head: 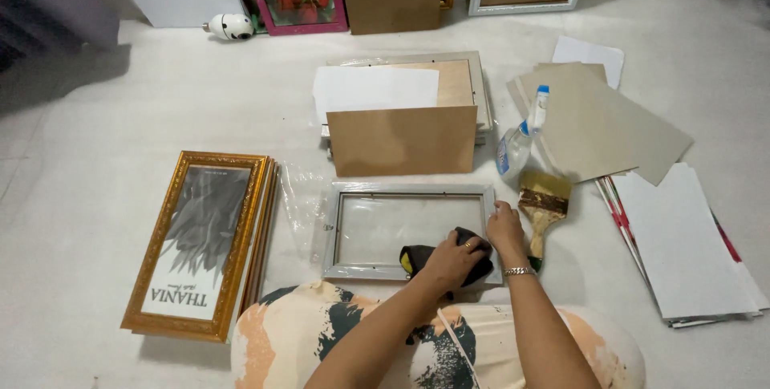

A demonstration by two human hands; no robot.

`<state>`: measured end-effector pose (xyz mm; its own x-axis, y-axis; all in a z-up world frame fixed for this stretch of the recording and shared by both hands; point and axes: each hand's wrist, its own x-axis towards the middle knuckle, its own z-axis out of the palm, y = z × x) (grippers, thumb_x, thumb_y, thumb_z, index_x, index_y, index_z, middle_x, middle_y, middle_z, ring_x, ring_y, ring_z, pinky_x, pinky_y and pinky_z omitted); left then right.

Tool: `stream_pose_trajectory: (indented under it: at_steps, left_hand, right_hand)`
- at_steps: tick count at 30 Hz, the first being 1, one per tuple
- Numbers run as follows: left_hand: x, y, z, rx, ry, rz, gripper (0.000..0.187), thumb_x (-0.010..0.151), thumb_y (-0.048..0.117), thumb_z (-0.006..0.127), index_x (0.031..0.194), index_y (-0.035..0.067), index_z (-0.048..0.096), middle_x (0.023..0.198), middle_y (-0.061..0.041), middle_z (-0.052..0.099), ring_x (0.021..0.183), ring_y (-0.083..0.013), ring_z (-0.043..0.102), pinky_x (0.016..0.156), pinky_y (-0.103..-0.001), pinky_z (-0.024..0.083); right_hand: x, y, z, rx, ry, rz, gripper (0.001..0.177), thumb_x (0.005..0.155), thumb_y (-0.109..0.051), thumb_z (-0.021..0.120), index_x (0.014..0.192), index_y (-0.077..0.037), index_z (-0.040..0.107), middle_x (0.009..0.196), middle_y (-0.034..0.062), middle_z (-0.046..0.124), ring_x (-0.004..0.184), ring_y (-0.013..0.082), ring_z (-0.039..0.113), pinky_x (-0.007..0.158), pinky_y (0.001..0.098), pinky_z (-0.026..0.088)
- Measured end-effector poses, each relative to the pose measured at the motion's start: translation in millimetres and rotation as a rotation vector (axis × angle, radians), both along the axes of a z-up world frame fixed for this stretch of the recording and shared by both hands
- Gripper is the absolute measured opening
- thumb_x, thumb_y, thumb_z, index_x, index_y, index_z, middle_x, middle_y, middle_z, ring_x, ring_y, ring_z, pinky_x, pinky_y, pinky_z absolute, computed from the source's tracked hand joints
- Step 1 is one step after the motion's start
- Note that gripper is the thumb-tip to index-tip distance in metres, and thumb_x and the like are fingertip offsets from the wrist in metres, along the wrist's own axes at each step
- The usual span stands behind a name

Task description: Cleaning the glass pane of a picture frame using a cleaning spray and a cloth.

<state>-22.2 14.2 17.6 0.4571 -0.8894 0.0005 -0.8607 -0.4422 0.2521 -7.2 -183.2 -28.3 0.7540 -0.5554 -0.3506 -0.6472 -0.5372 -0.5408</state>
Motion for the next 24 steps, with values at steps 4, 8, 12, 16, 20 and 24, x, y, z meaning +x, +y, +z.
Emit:
stream_pose_trajectory:
  at_steps: [4, 8, 12, 16, 20, 24]
  left_hand:
    - [2.6, 6.5, 1.5, 0.062, 0.031, -0.032, 0.053, 0.075, 0.022, 0.08, 0.126, 0.02, 0.065, 0.142, 0.001, 0.05, 0.117, -0.0463, 0.049, 0.089, -0.042, 0.06]
    - [7.6, 31.9, 35.0, 0.136, 0.068, 0.053, 0.057, 0.077, 0.039, 0.075, 0.132, 0.029, 0.063, 0.143, 0.007, 0.05, 0.121, -0.041, 0.049, 0.091, -0.044, 0.055]
    - [26.5, 73.1, 37.0, 0.164, 0.104, 0.195, 0.049, 0.084, 0.025, 0.071, 0.132, 0.03, 0.063, 0.144, 0.008, 0.048, 0.123, -0.0396, 0.048, 0.093, -0.045, 0.054]
    - [56.9, 133.7, 18.8, 0.126, 0.105, 0.28, 0.054, 0.079, 0.022, 0.075, 0.132, 0.026, 0.063, 0.142, 0.004, 0.049, 0.119, -0.044, 0.051, 0.088, -0.047, 0.058]
    - [63.0, 179.4, 19.1, 0.166, 0.03, 0.592, 0.053, 0.091, 0.029, 0.059, 0.144, 0.027, 0.053, 0.149, -0.002, 0.044, 0.12, -0.0408, 0.051, 0.094, -0.047, 0.053]
    - [59.6, 162.1, 17.5, 0.056, 0.186, 0.848, 0.057, 0.097, 0.03, 0.057, 0.149, 0.008, 0.048, 0.155, -0.02, 0.038, 0.128, -0.0515, 0.043, 0.101, -0.053, 0.051]
  right_hand:
    - [-5.8, 14.9, 38.4, -0.003, -0.035, 0.009, 0.045, 0.097, -0.02, 0.046, 0.14, -0.01, 0.057, 0.129, 0.0236, 0.056, 0.127, 0.0461, 0.058, 0.101, 0.0591, 0.05]
    - [-5.5, 10.4, 32.9, 0.056, -0.03, 0.044, 0.05, 0.096, -0.022, 0.047, 0.143, -0.008, 0.055, 0.133, 0.0258, 0.056, 0.132, 0.0461, 0.055, 0.107, 0.0566, 0.047]
    - [-13.4, 15.2, 32.3, 0.07, 0.011, 0.064, 0.052, 0.095, -0.026, 0.048, 0.145, -0.012, 0.054, 0.133, 0.0224, 0.059, 0.132, 0.0405, 0.056, 0.108, 0.052, 0.047]
    - [-22.5, 33.4, 72.1, 0.107, -0.016, 0.051, 0.053, 0.095, -0.022, 0.048, 0.145, -0.007, 0.054, 0.133, 0.0265, 0.061, 0.132, 0.0432, 0.056, 0.109, 0.0524, 0.046]
    - [-25.0, 53.8, 82.1, -0.228, -0.038, 0.084, 0.042, 0.096, -0.024, 0.055, 0.136, -0.015, 0.064, 0.13, 0.0152, 0.059, 0.128, 0.0411, 0.054, 0.105, 0.0553, 0.047]
    - [-28.5, 93.5, 94.3, -0.435, -0.213, 0.248, 0.033, 0.096, -0.017, 0.056, 0.126, -0.016, 0.068, 0.121, 0.0103, 0.06, 0.123, 0.0379, 0.055, 0.099, 0.0508, 0.051]
